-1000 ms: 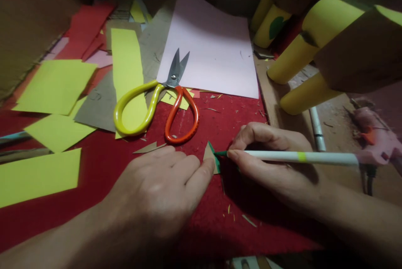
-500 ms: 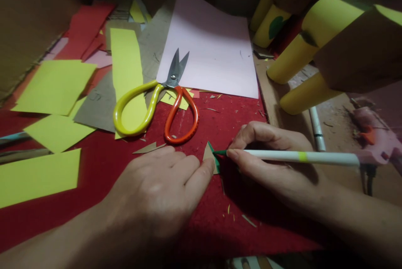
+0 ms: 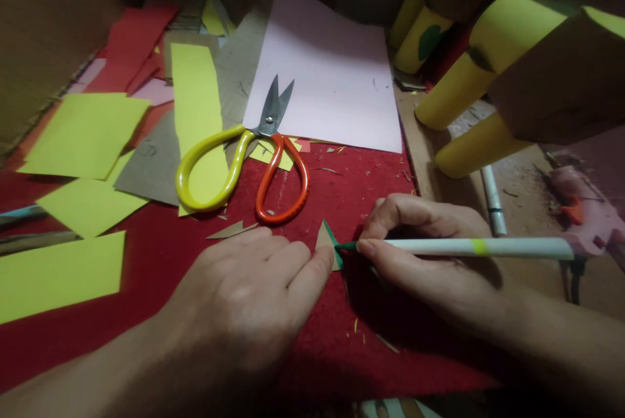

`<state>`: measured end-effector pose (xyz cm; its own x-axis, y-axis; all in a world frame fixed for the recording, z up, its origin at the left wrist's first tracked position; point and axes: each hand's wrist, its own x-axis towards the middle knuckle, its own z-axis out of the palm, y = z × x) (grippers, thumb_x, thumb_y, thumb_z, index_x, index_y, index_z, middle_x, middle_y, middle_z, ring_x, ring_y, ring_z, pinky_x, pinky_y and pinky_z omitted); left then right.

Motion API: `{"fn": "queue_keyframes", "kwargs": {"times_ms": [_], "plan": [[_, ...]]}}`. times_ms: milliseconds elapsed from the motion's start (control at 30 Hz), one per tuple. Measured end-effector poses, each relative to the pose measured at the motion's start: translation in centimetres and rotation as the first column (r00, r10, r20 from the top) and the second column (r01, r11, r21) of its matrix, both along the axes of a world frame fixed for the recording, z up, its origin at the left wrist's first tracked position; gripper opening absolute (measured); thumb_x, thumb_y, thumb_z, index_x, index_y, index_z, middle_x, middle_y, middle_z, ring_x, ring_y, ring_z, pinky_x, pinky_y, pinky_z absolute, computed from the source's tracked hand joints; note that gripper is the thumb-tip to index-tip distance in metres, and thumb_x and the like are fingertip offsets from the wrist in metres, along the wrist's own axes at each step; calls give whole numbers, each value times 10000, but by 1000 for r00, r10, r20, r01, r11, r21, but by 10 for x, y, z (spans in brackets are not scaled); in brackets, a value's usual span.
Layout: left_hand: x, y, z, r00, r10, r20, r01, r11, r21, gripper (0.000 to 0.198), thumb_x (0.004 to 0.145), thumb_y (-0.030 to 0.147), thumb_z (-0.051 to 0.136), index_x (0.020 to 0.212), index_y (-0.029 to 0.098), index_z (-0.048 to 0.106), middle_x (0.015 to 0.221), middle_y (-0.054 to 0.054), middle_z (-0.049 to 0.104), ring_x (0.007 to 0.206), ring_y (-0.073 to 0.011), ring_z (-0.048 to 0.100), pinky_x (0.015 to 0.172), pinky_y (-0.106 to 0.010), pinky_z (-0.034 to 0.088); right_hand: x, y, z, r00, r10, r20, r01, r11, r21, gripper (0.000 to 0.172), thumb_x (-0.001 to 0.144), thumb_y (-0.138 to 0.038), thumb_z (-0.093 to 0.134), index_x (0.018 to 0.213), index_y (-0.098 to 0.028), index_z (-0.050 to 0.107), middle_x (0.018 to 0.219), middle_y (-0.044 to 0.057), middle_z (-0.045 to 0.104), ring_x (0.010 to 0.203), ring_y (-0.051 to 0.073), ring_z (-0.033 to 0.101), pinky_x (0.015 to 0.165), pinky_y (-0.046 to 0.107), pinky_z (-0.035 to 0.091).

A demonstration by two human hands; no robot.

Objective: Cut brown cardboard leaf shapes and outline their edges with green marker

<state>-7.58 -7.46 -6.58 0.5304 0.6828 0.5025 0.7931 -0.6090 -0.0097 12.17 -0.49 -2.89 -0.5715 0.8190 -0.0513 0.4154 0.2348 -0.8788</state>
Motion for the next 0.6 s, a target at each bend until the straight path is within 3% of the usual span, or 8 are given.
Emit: {"fn": "queue_keyframes", "kwargs": {"times_ms": [200,433,600], "plan": [[1,-3,2,1000,-9,10,10,998,-63,291,950,122,327,1070,66,586,664,-35,601,576,-202,540,536,-352,417,2,-2,-3,994,-88,-62,86,995,-41,142,795,-128,621,677,-190,571,599,-32,603,494,80,497,423,161,388],[-4,0,10,996,-87,-16,85,991,-108,272,930,100,377,1124,25,553,670,-27,596,561,-191,556,504,-343,450,0,-1,-1,995,-77,-61,74,996,-52,150,792,-87,607,682,-186,582,594,-46,605,499,64,514,432,137,391],[-5,0,8,994,-95,-51,87,987,-136,284,927,89,368,1138,20,545,670,-26,596,558,-188,560,505,-344,467,-4,1,-4,994,-94,-58,94,996,-9,118,807,-156,658,718,-196,592,603,-51,605,527,65,530,455,132,403]]}}
